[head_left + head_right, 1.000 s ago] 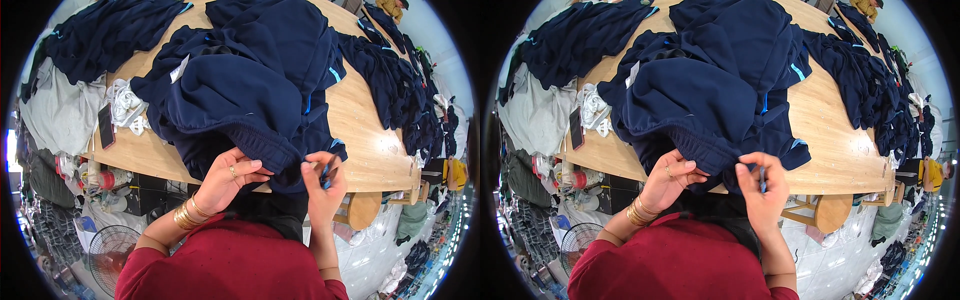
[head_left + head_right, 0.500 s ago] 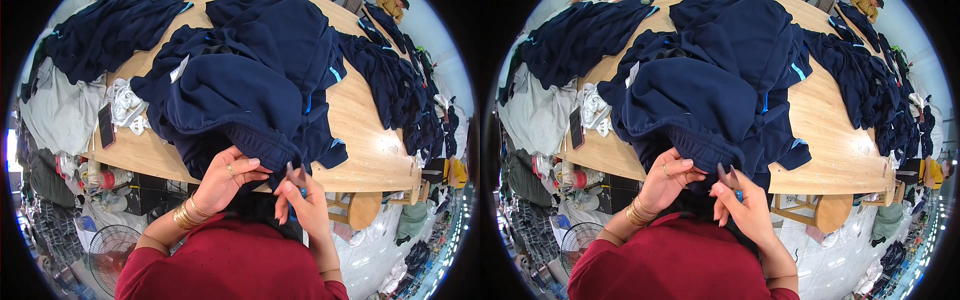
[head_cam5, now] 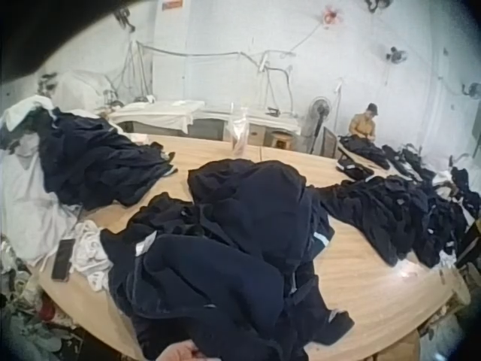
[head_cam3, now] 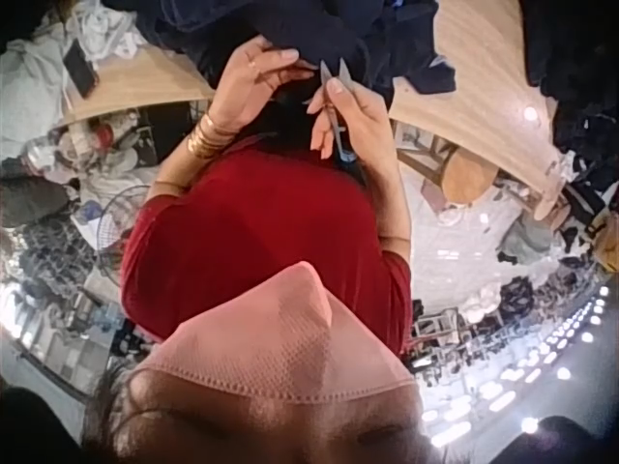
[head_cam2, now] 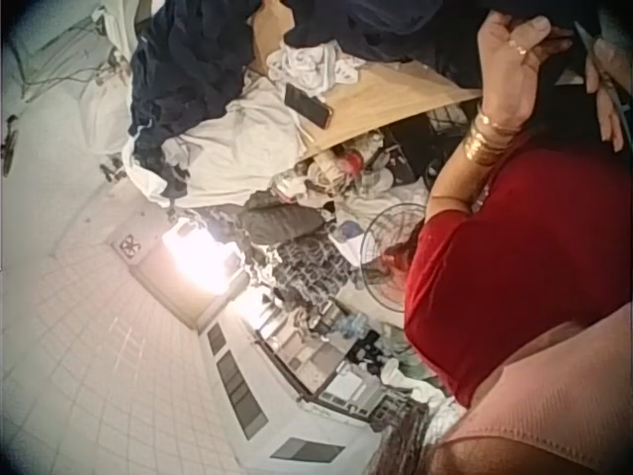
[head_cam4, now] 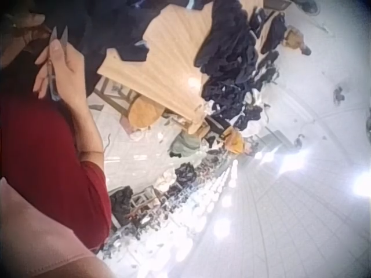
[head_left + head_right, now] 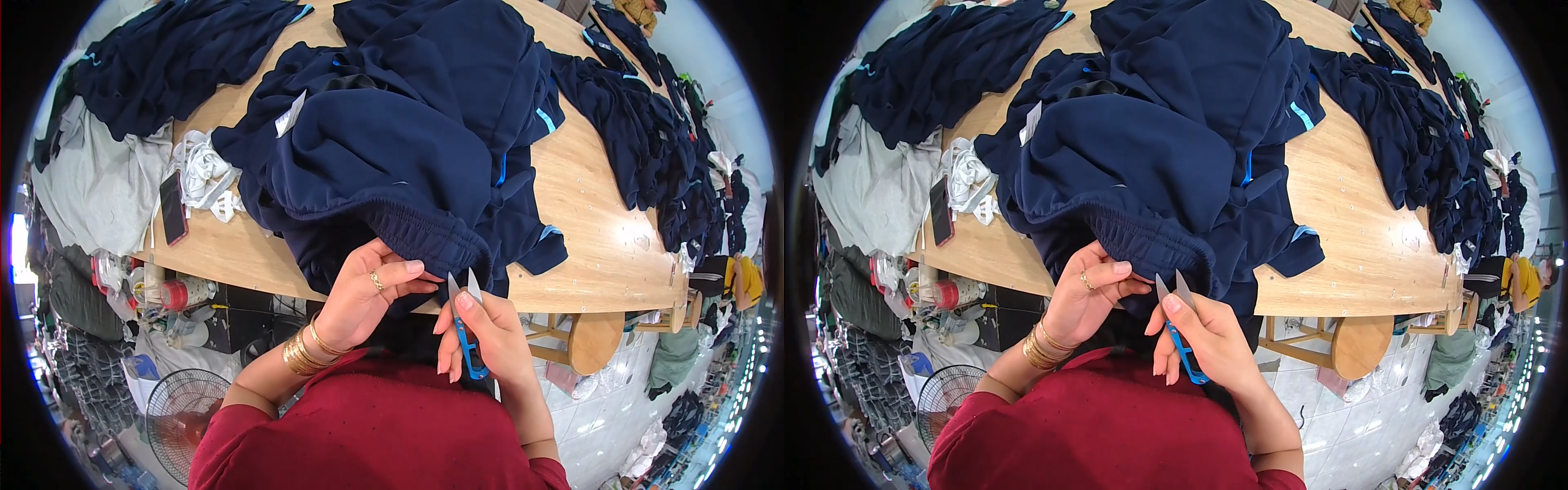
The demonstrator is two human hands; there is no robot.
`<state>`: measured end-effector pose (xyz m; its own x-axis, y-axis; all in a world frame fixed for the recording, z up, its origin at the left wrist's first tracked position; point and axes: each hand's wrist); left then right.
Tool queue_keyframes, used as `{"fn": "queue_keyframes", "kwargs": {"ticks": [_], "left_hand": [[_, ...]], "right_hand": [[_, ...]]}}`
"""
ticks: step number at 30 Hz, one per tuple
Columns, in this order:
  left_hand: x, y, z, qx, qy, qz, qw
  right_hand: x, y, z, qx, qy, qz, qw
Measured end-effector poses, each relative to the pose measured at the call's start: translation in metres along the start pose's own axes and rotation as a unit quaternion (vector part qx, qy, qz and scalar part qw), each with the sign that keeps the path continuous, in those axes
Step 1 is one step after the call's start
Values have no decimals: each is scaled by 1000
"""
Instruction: Trimming excess threads from blue athletic pants using small thread snips in a factory setting.
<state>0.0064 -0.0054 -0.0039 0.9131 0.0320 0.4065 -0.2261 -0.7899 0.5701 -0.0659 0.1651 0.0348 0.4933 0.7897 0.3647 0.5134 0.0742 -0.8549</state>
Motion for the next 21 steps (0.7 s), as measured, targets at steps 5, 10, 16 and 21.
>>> {"fn": "queue_keyframes", "kwargs": {"ticks": [5, 10, 16, 21], "left_hand": [[0, 1, -1, 2, 1, 1, 1000], [0, 0, -1, 1, -4, -1, 1000], [-3, -4, -2, -17, -1, -13, 1000], [-1, -3, -3, -53, 25, -16, 998]], "right_hand": [[1, 2, 0, 29, 36, 47, 998], [-6, 17, -7, 256, 221, 254, 906], [-20, 12, -12, 318, 192, 326, 870], [-20, 3, -11, 250, 168, 223, 927]]}}
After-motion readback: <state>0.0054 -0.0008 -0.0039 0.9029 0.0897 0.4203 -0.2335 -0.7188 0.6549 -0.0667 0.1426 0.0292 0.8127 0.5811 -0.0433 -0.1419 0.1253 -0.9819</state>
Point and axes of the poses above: each hand's wrist, its own x-axis away from the middle knuckle, its own z-axis out of the back of the hand, y = z × x, and after that the axes turned 9 degrees about z, right-handed
